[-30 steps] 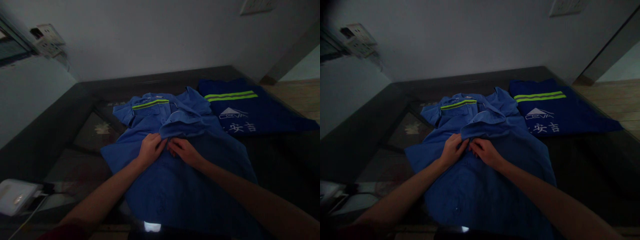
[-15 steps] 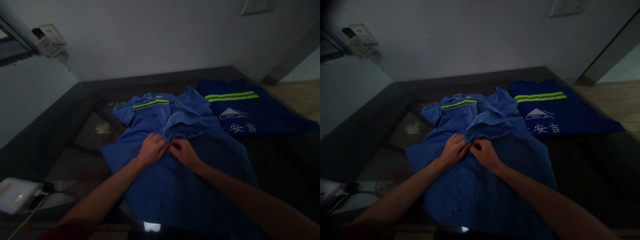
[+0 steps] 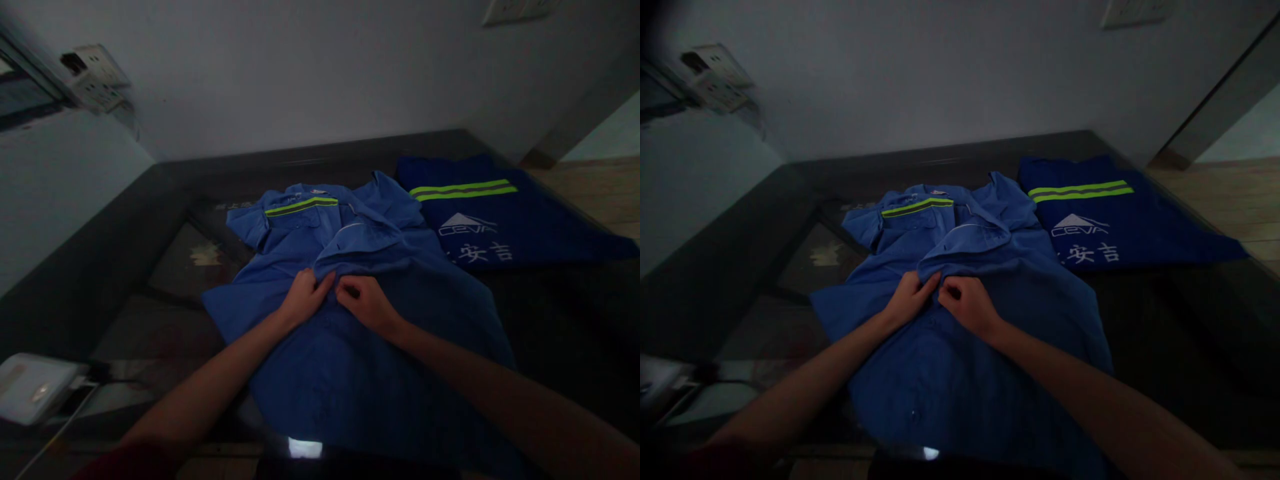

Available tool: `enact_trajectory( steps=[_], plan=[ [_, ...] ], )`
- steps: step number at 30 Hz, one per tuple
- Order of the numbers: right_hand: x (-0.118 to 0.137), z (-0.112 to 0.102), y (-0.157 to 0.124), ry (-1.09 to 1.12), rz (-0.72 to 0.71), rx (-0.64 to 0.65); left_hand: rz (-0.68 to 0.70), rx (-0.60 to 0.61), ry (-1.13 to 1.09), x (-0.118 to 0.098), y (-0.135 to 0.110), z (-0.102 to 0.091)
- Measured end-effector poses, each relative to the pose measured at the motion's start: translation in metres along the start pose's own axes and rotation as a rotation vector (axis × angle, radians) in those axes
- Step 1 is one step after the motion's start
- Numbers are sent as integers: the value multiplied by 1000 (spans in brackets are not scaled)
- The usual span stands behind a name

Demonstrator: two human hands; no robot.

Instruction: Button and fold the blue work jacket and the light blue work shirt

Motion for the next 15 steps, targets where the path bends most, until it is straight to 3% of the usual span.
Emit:
enact_trajectory(
  steps=[5, 15],
  plan=[
    [0, -3, 2, -51, 37, -60, 34, -76, 59, -2, -3, -7],
    [-2, 1, 2, 64, 116, 23, 67, -144, 85, -8, -6, -14]
  ],
)
Point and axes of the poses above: each hand's wrist, its own y-axis towards the middle knuckle, its own z-axis out of the palm, x = y × z, the point moved 8 cm from there along y, towards the middle knuckle, and after that the axes turned 8 degrees about y, right-handed, at the moved point
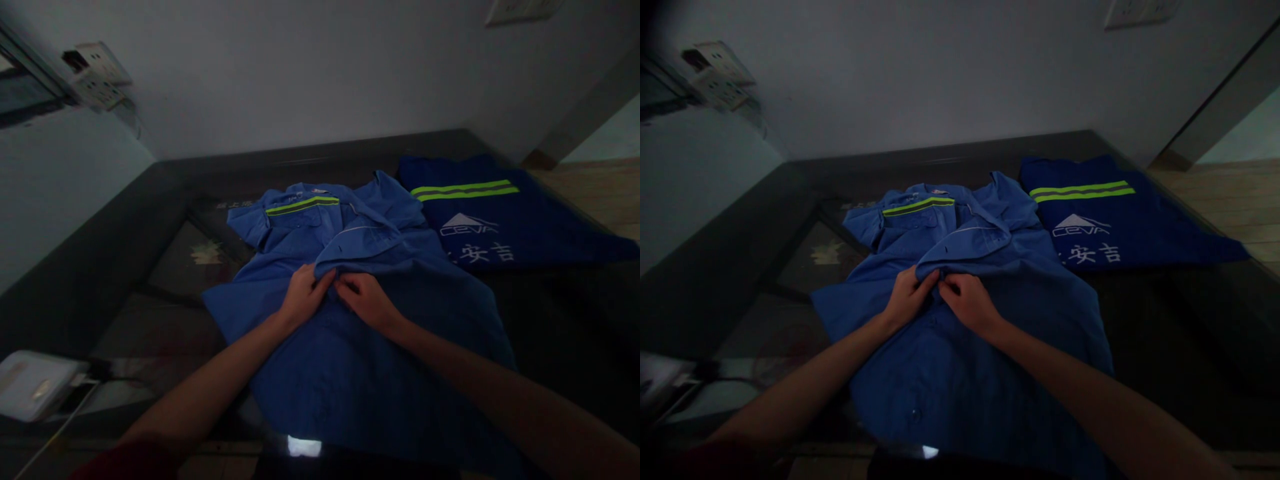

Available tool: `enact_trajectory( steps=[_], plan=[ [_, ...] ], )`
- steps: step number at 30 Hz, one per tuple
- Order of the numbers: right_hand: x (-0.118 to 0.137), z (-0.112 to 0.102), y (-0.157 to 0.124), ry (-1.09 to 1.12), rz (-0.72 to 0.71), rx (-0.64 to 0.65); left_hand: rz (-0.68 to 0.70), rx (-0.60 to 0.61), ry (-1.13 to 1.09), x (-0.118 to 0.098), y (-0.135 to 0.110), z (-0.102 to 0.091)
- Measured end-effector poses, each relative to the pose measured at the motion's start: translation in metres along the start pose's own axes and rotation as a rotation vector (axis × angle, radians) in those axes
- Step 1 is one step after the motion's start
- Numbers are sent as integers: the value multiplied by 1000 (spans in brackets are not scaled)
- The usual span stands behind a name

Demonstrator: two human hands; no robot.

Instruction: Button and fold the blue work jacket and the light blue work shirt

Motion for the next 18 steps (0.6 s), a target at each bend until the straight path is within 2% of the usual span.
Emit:
enact_trajectory(
  steps=[10, 18],
  plan=[
    [-1, 1, 0, -9, 10, -37, 247, -33, 127, -17, -4, -3],
    [-7, 7, 1, -3, -101, 102, 151, -95, 145, -11, -2, -8]
  ],
)
Point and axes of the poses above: each hand's wrist, its own y-axis towards the middle knuckle, its own z-axis out of the palm, x = y × z, the point moved 8 cm from there along y, towards the middle knuckle, and after that the axes turned 8 degrees about y, right-handed, at the moved point
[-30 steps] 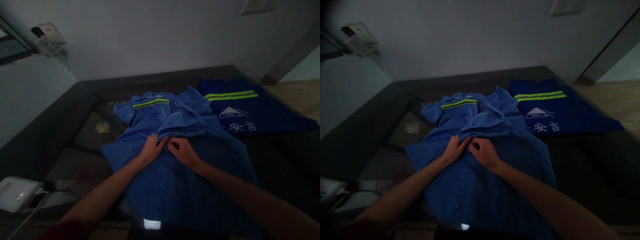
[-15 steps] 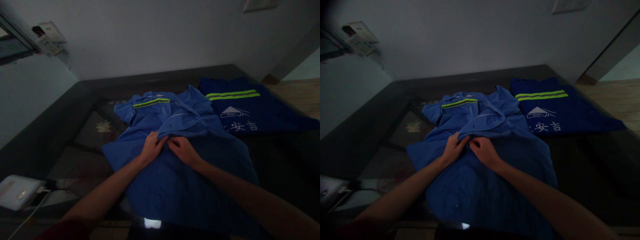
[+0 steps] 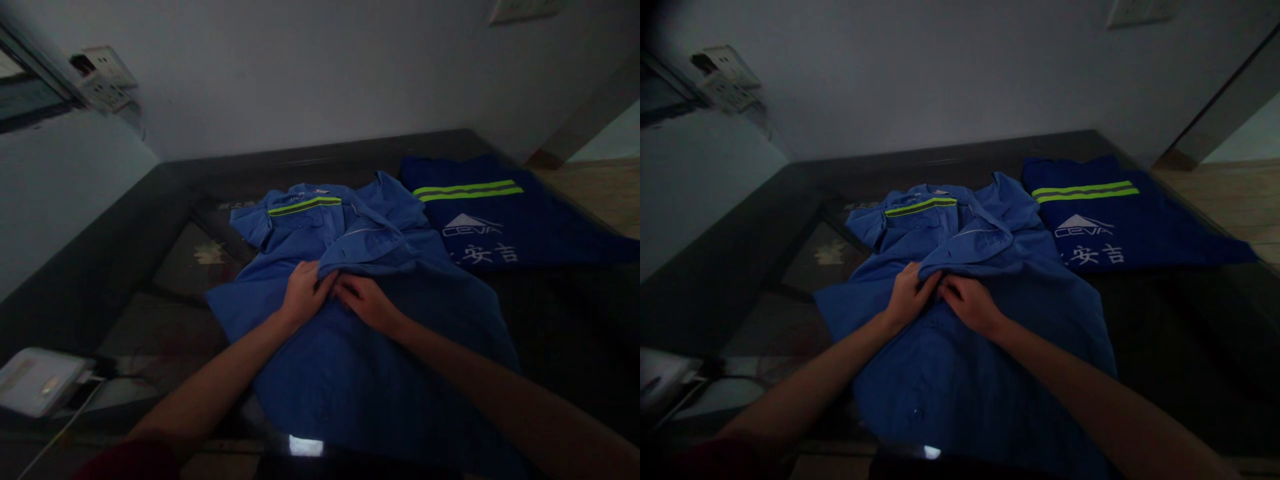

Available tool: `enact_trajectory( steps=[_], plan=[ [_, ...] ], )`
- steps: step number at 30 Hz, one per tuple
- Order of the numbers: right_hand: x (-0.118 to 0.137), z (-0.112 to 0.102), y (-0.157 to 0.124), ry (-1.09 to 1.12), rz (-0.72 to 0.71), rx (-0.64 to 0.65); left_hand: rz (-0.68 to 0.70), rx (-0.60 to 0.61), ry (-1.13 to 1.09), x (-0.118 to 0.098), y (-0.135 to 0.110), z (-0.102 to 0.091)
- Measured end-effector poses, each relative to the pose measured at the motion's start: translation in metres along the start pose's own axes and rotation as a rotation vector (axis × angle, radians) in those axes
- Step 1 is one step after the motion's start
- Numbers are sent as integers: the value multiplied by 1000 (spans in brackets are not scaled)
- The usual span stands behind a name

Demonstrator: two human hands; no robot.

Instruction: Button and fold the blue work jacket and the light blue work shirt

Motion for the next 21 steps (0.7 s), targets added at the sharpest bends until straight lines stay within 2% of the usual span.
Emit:
enact_trajectory(
  steps=[11, 21],
  plan=[
    [6, -5, -3, -82, -34, -131, 172, 43, 261, -16, -1, 3],
    [3, -12, -2, -89, -32, -182, 179, 121, 300, -25, -3, 8]
  ],
)
Point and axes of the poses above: each hand's wrist, its own y-axis towards the middle knuckle, its own z-axis out of the palm, x = y × z, the point moved 8 cm from there along y, towards the middle knuckle, and after that the axes turned 8 degrees about y, right-handed, at the moved point
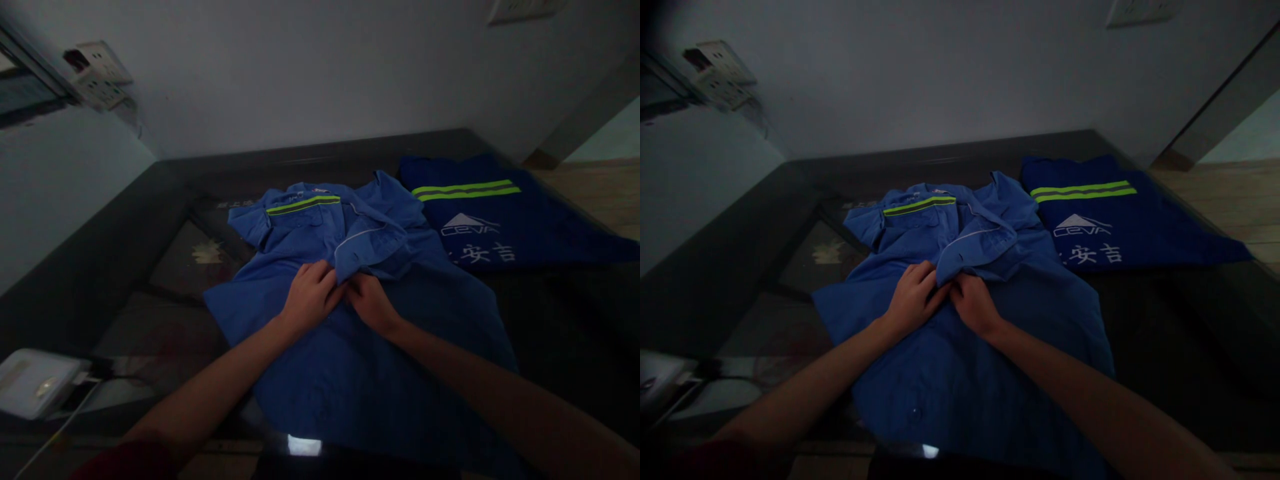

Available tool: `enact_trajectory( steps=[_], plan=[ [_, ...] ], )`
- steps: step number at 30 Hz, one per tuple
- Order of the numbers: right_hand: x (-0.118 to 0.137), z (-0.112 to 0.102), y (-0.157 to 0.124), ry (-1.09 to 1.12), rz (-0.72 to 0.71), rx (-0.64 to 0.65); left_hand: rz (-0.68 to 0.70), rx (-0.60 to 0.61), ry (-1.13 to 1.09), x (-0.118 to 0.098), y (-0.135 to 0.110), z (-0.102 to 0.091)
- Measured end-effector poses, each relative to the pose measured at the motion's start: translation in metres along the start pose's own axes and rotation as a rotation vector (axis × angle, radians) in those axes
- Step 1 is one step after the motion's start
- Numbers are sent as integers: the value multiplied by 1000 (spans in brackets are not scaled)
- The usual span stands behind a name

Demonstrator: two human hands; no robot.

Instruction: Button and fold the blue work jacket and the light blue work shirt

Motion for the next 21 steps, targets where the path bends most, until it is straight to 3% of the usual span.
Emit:
enact_trajectory(
  steps=[15, 18, 21],
  plan=[
    [0, 1, 0, 103, 25, 24, -40, -77, -447, 9, -3, -7],
    [-2, -1, 1, 113, 39, 2, -124, -164, -549, 20, -4, -10],
    [-1, -1, 2, 99, 48, 3, -245, -175, -576, 31, -4, -6]
  ],
)
Point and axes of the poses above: each hand's wrist, its own y-axis towards the middle knuckle, its own z-axis out of the palm, x = y × z, the point moved 8 cm from there along y, towards the middle knuckle, and after that the axes turned 8 degrees about y, right-handed, at the moved point
